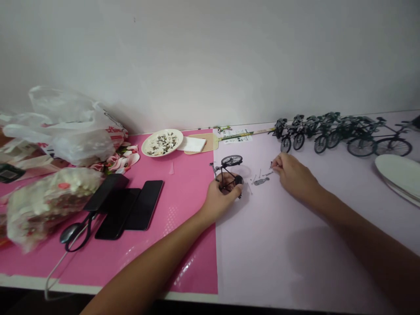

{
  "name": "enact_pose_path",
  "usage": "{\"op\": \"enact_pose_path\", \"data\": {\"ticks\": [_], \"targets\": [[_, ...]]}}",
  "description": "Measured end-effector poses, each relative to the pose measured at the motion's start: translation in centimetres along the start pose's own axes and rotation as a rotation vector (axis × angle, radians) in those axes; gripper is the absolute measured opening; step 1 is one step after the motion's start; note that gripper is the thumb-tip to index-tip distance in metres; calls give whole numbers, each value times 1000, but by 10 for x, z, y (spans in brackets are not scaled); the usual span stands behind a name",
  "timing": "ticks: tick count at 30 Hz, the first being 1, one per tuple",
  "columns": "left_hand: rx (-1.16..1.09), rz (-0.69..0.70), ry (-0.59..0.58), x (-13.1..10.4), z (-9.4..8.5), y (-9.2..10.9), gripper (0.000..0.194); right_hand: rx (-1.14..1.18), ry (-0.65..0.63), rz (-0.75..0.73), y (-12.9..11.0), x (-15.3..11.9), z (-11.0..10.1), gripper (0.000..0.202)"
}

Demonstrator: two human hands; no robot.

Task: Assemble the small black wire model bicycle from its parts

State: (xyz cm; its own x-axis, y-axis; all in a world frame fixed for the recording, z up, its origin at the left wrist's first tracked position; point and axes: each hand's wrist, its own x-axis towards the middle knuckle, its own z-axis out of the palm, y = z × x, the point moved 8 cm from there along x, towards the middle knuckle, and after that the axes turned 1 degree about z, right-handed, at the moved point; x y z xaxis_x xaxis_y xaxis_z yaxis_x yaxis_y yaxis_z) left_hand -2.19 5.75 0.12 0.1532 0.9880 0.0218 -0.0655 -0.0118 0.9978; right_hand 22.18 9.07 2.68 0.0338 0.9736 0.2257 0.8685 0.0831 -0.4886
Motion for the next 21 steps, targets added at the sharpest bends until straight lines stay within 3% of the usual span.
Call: {"op": "enact_pose_path", "data": {"ticks": [2,8,21], "targets": [[16,6,-7,-1,0,2,31,171,65,-66,-18,-7,-1,18],[8,-24,-33,-4,5,5,34,650,79,-268,-63,-36,17,32],[-22,-19,-80,-14,18,9,23,869,-4,-304,-72,-46,35,38]]}}
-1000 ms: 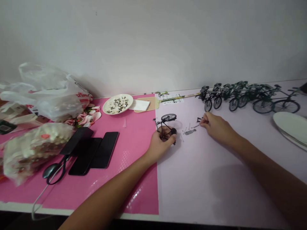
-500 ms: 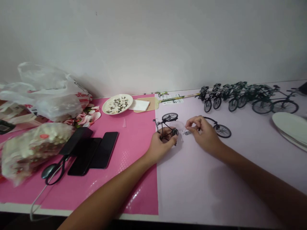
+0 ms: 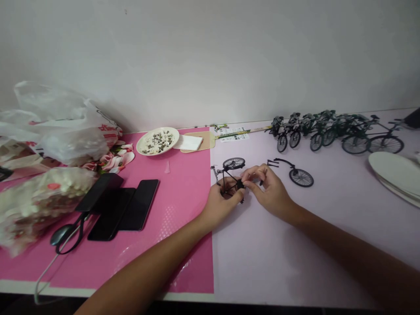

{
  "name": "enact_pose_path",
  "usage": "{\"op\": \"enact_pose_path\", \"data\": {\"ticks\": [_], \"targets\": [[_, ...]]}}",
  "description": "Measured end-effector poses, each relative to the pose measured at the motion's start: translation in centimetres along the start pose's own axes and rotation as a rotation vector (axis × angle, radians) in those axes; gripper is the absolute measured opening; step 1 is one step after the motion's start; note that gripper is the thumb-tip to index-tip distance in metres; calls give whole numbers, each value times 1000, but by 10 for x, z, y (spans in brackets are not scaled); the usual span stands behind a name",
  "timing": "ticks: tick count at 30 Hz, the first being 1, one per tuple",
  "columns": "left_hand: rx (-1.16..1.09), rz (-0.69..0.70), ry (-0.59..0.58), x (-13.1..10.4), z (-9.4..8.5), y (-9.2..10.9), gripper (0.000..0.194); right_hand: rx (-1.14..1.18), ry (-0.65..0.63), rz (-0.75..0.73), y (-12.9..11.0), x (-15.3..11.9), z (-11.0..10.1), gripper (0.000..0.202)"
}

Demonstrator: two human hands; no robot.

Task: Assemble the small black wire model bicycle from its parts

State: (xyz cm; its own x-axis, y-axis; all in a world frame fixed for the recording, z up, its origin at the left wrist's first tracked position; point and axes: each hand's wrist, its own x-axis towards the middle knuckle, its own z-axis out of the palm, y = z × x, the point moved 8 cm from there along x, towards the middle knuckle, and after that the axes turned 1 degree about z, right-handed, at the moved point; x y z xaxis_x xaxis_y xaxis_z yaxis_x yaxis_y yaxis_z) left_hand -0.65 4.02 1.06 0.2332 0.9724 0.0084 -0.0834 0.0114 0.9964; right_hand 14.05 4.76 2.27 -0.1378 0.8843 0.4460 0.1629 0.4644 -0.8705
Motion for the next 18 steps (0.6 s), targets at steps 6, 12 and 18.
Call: {"op": "enact_pose_path", "data": {"ticks": [6,12,18], "targets": [[70,16,6,-1,-2,0,23,0,-16,-6,-2,1,4,36],[101,41,22,-2,-3,-3,26,129,41,63,4,3,0,43],[124,71,9,-2,-2,-1,24,323,12,218,14,6,1,56]]}}
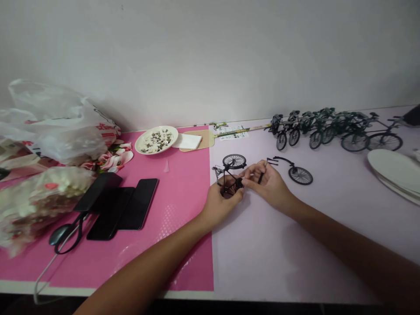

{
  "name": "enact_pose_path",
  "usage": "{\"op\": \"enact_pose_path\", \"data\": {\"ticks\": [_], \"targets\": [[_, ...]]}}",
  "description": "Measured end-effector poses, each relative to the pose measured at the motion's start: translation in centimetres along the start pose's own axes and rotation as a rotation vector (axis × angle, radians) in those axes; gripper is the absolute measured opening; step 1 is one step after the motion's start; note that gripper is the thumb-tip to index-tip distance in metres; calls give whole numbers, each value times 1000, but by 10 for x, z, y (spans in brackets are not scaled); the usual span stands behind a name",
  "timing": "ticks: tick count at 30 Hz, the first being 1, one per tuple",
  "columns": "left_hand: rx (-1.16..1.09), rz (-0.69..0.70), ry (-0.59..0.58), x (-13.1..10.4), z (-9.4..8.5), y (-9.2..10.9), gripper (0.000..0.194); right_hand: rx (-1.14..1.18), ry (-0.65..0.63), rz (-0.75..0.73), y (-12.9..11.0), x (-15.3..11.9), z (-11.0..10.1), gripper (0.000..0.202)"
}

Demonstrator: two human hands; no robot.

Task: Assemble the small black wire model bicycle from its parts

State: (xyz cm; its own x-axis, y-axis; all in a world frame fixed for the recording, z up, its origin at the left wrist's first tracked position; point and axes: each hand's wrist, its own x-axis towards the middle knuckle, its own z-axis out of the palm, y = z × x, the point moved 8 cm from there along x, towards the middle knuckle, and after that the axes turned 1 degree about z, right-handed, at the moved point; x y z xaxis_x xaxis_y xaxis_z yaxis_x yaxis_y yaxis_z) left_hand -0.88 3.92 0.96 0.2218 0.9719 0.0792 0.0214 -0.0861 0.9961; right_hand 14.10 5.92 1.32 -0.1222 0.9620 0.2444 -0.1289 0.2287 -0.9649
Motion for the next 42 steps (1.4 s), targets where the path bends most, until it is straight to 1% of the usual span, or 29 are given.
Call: {"op": "enact_pose_path", "data": {"ticks": [7,12,16,18,20,22,24,26,28,30,31,33,37,42], "targets": [[32,24,1,-3,1,4,24,29,-1,51,-2,1,-2,62],[56,14,-6,-4,2,3,22,-12,-6,21,-6,1,-2,58],[9,-24,23,-2,0,1,21,-131,25,-47,-8,0,-4,52],[-24,-41,64,0,-4,0,23,-253,38,-107,-13,-1,-7,46],[-69,-57,121,2,-9,-2,25,-384,14,-155,-20,-3,-9,41],[-124,-68,187,4,-14,-5,27,-483,-66,-144,-26,-5,-8,41],[-166,-72,251,6,-20,-8,27,-574,-214,-40,-26,-7,-3,43],[-180,-76,295,7,-24,-10,25,-677,-457,141,-18,-15,8,37],[-177,-84,314,7,-26,-11,25,-719,-690,314,-10,-29,18,31],[-177,-95,310,7,-26,-11,26,-710,-841,412,-6,-41,27,34],[-180,-101,303,7,-26,-11,27,-695,-883,430,-6,-45,31,34],[-188,-105,290,6,-25,-12,28,-662,-924,422,-6,-51,38,29],[-177,-96,272,6,-23,-10,30,-598,-968,389,-4,-57,45,19],[-152,-85,268,7,-22,-10,31,-557,-1003,388,1,-60,48,16]]}}
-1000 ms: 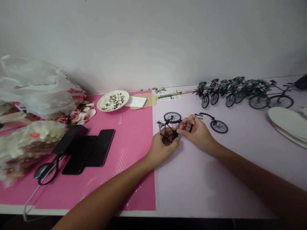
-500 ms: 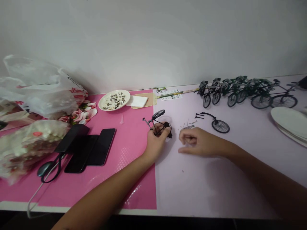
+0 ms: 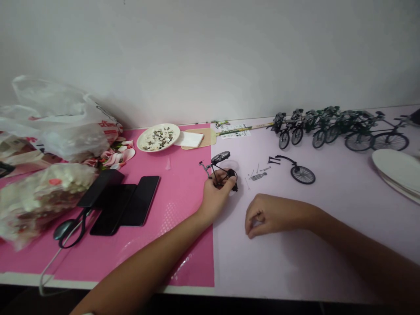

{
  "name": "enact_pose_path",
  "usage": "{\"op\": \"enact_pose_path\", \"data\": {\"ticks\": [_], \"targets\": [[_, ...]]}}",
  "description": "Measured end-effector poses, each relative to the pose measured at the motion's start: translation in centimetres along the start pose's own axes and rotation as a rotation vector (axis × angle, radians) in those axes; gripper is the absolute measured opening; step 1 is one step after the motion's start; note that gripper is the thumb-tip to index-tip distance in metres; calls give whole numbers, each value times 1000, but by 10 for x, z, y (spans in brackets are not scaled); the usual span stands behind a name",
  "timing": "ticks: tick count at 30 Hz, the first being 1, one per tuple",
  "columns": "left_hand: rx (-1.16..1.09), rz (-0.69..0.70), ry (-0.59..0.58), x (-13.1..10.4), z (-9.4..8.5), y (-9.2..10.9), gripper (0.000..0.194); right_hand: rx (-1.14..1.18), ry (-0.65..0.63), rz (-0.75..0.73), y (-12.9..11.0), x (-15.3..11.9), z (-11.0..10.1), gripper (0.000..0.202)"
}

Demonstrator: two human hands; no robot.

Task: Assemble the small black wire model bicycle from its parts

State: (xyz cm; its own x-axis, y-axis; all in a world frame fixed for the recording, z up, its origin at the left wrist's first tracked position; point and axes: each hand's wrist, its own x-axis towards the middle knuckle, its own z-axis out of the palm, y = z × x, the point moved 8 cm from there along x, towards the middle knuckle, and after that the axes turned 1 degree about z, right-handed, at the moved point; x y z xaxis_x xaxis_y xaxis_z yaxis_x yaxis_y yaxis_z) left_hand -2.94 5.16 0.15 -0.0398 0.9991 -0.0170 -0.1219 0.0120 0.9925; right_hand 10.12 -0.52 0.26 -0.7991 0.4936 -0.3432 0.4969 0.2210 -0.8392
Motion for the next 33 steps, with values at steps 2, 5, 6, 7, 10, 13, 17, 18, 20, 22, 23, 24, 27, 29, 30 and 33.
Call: {"op": "enact_pose_path", "data": {"ticks": [2,5,6,7,10,13,17,18,20,22,23,24,27,29,30,33], "targets": [[10,2,-7,0,0,0,33,-20,3,-5,-1,0,0,16],[23,10,-21,-1,1,1,32,-71,49,22,0,0,-5,15],[28,14,-27,-1,2,2,32,-95,80,39,1,-1,-8,14],[33,19,-37,-2,3,2,32,-123,118,57,2,-1,-12,13],[41,33,-67,-3,5,4,33,-191,220,109,7,-3,-24,13],[43,39,-80,-3,6,3,33,-212,278,145,12,-3,-33,16],[44,47,-80,-2,6,2,31,-209,320,151,17,-3,-41,23],[44,49,-81,-2,6,3,31,-209,328,155,19,-3,-43,24],[45,50,-81,-2,6,3,31,-212,346,166,24,-4,-49,25],[51,46,-77,-2,6,3,30,-210,369,182,29,-6,-55,27],[54,44,-74,-2,6,3,30,-204,379,192,32,-7,-58,28],[55,41,-72,-2,5,3,30,-198,388,201,34,-9,-61,29],[50,36,-75,-2,6,3,31,-186,403,218,38,-15,-70,30],[47,33,-73,-1,5,3,30,-192,406,232,40,-19,-75,29],[45,31,-70,-1,5,2,30,-197,405,245,41,-21,-77,29],[47,24,-65,-1,5,2,29,-224,421,282,45,-27,-84,29]]}}
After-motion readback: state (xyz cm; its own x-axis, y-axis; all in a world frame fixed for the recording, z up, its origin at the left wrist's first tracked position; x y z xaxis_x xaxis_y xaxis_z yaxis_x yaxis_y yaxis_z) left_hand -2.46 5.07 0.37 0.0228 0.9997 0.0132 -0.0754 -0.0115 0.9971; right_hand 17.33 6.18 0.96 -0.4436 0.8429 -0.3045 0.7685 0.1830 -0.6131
